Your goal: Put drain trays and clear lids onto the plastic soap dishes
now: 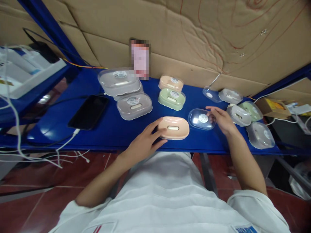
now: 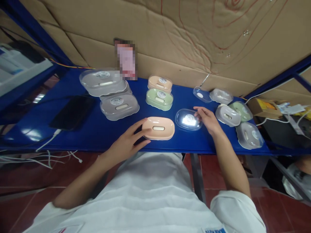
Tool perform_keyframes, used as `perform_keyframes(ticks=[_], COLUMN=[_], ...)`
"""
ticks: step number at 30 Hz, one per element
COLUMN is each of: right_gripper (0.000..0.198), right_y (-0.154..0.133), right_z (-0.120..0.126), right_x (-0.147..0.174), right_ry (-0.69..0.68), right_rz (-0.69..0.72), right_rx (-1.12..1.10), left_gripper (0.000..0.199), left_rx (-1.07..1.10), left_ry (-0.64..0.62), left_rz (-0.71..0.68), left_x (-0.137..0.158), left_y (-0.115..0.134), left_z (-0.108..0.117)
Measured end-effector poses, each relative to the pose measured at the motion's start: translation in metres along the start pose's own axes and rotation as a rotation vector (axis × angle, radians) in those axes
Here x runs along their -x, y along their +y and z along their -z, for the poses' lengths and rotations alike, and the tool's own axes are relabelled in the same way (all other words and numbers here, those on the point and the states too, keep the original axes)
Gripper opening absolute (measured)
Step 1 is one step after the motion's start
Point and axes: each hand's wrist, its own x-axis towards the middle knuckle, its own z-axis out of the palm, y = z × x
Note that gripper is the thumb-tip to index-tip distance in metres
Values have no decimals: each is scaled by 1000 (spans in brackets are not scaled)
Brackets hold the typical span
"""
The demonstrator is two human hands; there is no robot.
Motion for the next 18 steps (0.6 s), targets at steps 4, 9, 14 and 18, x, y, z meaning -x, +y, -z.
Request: perform_keyframes(ticks=[4,9,14,18], right_gripper=[66,82,62,65], right_y=[14,11,-5,-29], right_z=[-7,-2,-20,-59], right_x=[6,37,60,71], right_ry=[53,-259,-118,-251], right_rz=[134,374,522,661], right_rx=[268,582,626,614], left_gripper=[35,31,38,71], left_rx=[-4,0,61,117], left_ry=[11,66,77,91], left_rz=[-5,27,73,130], left_x=[1,2,1,0], left_y=[0,-4,-2,0], left_z=[-2,-6,-3,-1])
